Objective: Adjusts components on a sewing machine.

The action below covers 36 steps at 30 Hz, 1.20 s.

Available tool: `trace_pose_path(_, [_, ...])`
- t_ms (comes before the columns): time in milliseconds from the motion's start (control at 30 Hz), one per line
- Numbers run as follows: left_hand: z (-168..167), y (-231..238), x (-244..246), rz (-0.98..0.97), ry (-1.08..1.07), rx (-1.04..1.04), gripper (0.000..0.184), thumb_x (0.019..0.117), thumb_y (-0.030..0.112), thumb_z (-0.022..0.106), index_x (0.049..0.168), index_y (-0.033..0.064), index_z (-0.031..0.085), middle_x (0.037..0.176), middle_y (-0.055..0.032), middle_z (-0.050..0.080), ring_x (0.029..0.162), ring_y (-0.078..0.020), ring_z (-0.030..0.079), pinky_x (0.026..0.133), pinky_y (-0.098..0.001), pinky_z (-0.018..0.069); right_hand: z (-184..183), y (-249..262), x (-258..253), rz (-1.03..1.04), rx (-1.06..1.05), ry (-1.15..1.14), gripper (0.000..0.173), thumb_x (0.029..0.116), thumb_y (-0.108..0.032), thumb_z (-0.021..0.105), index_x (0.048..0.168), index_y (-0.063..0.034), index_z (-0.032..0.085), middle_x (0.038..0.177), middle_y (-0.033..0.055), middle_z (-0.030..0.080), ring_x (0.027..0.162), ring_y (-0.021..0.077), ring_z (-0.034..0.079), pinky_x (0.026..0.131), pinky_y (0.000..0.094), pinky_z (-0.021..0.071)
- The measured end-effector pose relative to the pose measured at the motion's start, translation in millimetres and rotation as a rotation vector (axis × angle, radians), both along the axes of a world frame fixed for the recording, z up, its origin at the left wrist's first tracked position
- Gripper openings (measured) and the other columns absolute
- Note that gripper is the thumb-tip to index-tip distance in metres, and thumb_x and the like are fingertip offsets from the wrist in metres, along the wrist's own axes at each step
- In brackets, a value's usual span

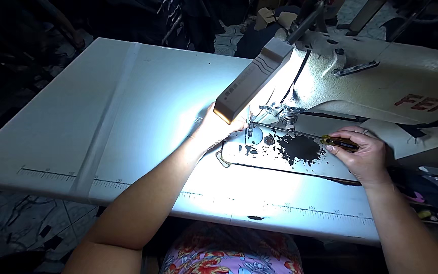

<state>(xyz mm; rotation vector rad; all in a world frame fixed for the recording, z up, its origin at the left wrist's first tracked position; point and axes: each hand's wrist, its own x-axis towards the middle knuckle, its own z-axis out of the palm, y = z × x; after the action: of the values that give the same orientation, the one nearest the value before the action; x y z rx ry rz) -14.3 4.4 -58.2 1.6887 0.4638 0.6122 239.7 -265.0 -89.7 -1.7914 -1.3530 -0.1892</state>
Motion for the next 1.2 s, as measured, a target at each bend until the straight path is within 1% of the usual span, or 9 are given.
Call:
trace_pose_path(133, [-2.9, -12.5, 4.2, 0.033, -0.026, 0.125, 0.043, 0.0794, -0.007, 0.079, 0.115, 0.0008, 0.056, 0.077, -0.0011, 0.072, 0.065, -0.0014, 0.067, 0.064, -0.0162, 0.0546, 0.1, 0.2, -0.3, -0.003, 0.002, -0.001, 0.031, 0.0789, -0.012, 0.076, 0.103, 0.0062, 0.073, 0.111, 0.0167, 0.067, 0.104, 0.0107, 0.063, 0.093, 0.0192, 0.0493])
trace_pose_path(200, [-5.3, -18.2, 8.0, 0.044, -0.063, 0.216, 0.038, 0.0793, -0.007, 0.077, 0.111, 0.0006, 0.057, 0.075, 0.0012, 0.071, 0.061, 0.0021, 0.063, 0.06, -0.0131, 0.0513, 0.9, 0.4, -0.8, -0.001, 0.007, 0.0, 0.031, 0.0787, -0.012, 0.076, 0.103, 0.0067, 0.073, 0.111, 0.0176, 0.067, 0.105, 0.0117, 0.063, 0.094, 0.0197, 0.049])
trace_pose_path(300, [-12.5, -20.6, 12.2, 0.071, -0.109, 0.308, 0.032, 0.0805, -0.005, 0.076, 0.106, 0.0016, 0.058, 0.074, 0.002, 0.07, 0.062, 0.0036, 0.062, 0.06, -0.0121, 0.0505, 1.2, 0.9, -1.5, -0.005, 0.014, -0.001, 0.031, 0.0782, -0.012, 0.076, 0.102, 0.0068, 0.073, 0.11, 0.0178, 0.067, 0.105, 0.0114, 0.063, 0.093, 0.0188, 0.0488])
trace_pose_path(433, [-17.1, -24.3, 16.0, 0.13, -0.12, 0.416, 0.025, 0.0808, -0.004, 0.074, 0.097, 0.0026, 0.057, 0.071, 0.0018, 0.066, 0.066, 0.0027, 0.063, 0.066, -0.0128, 0.0513, 3.3, 1.4, -3.5, -0.011, 0.012, -0.013, 0.03, 0.0785, -0.011, 0.076, 0.102, 0.0074, 0.073, 0.111, 0.0191, 0.068, 0.105, 0.0138, 0.063, 0.095, 0.0212, 0.0488])
trace_pose_path(533, [-19.1, -26.2, 17.7, 0.14, -0.143, 0.449, 0.023, 0.081, -0.005, 0.072, 0.092, 0.0047, 0.054, 0.07, 0.0025, 0.064, 0.066, 0.0035, 0.06, 0.065, -0.0122, 0.0486, 3.5, 1.8, -3.3, -0.009, 0.018, -0.024, 0.03, 0.078, -0.011, 0.076, 0.102, 0.0073, 0.073, 0.11, 0.0195, 0.068, 0.105, 0.0155, 0.064, 0.095, 0.0229, 0.0497])
trace_pose_path(667, [-21.9, -25.8, 19.4, 0.133, -0.149, 0.442, 0.024, 0.081, -0.007, 0.072, 0.093, 0.0036, 0.054, 0.073, 0.0006, 0.067, 0.068, 0.0023, 0.064, 0.067, -0.0136, 0.0521, 3.9, 1.8, -2.7, -0.005, 0.014, -0.037, 0.03, 0.0789, -0.012, 0.076, 0.102, 0.0073, 0.073, 0.11, 0.0198, 0.068, 0.104, 0.0175, 0.065, 0.094, 0.0259, 0.0511])
trace_pose_path(800, [-24.7, -23.8, 21.1, 0.129, -0.155, 0.454, 0.024, 0.0809, -0.008, 0.072, 0.091, 0.004, 0.053, 0.071, 0.0009, 0.065, 0.066, 0.0009, 0.062, 0.067, -0.0149, 0.0513, 4.8, 2.2, -4.1, -0.011, 0.02, -0.025, 0.029, 0.0783, -0.011, 0.076, 0.101, 0.0067, 0.073, 0.11, 0.0186, 0.068, 0.103, 0.0153, 0.064, 0.093, 0.0236, 0.0511])
trace_pose_path(933, [-24.1, -24.3, 21.0, 0.136, -0.158, 0.481, 0.024, 0.0809, -0.007, 0.072, 0.091, 0.0033, 0.053, 0.071, 0.0001, 0.064, 0.067, 0.0006, 0.062, 0.067, -0.0147, 0.0513, 4.6, 2.0, -4.0, -0.011, 0.019, -0.028, 0.028, 0.0782, -0.01, 0.076, 0.101, 0.0066, 0.074, 0.11, 0.0191, 0.068, 0.104, 0.016, 0.065, 0.093, 0.0249, 0.0506])
trace_pose_path(1200, [-28.7, -21.2, 23.3, 0.116, -0.203, 0.512, 0.02, 0.0824, -0.007, 0.069, 0.091, 0.002, 0.053, 0.077, -0.0033, 0.065, 0.069, -0.0007, 0.062, 0.068, -0.0152, 0.0512, 3.8, 2.4, -4.5, -0.018, 0.023, -0.026, 0.029, 0.0778, -0.009, 0.077, 0.102, 0.0066, 0.074, 0.11, 0.0191, 0.068, 0.103, 0.0167, 0.065, 0.092, 0.0248, 0.0508])
